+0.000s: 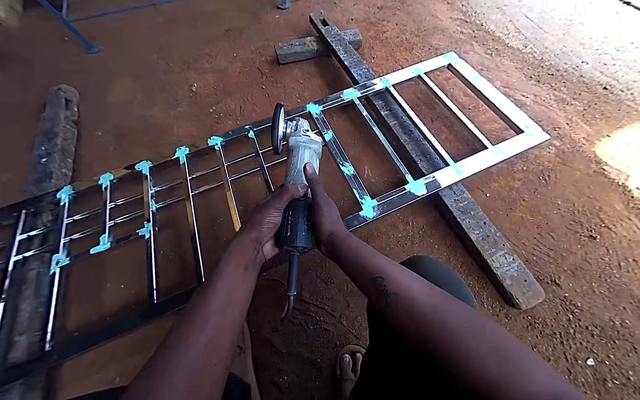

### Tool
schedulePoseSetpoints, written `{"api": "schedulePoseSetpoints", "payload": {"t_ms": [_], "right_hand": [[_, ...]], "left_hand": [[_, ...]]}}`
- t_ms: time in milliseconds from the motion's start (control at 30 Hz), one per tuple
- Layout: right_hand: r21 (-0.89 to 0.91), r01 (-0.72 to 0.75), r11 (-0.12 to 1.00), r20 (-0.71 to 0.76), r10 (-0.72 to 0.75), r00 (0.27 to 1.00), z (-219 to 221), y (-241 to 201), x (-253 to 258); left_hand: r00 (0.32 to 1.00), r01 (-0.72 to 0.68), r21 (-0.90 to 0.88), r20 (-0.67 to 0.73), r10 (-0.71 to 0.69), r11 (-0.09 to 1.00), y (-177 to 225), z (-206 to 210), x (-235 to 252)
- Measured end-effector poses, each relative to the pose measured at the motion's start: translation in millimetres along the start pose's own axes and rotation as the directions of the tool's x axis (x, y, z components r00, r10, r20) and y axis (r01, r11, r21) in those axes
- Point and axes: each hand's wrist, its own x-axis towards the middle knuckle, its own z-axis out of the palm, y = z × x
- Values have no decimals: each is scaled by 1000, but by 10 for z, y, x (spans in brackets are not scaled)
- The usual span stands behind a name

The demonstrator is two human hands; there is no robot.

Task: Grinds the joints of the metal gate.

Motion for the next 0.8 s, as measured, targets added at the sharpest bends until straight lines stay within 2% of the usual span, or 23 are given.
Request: {"api": "schedulePoseSetpoints", "payload": {"t_ms": [100,167,233,333,500,667,800], "right_hand": [[-60,-200,978,-138,191,972,-148,-158,-167],[55,-296,954,-230,301,926,-201,-182,-125],[219,-272,937,-270,326,906,-291,-22,16],[411,-115,904,-263,239,935,-271,330,122],[653,71,754,-294,165,942,3,657,-98],[715,169,678,-216,-16,976,189,538,-153],[745,226,627,-150,-172,974,449,244,-150]], "left_hand": [[998,39,69,41,-41,997,-130,119,70],[996,49,262,58,-66,964,-144,149,123],[990,25,485,109,-89,874,-125,141,261],[973,-52,724,193,-129,688,-45,37,470],[956,-99,914,197,-217,394,-32,-84,298],[973,-219,974,222,-63,55,130,-84,16],[968,-225,974,226,105,-18,367,-168,-352]]}}
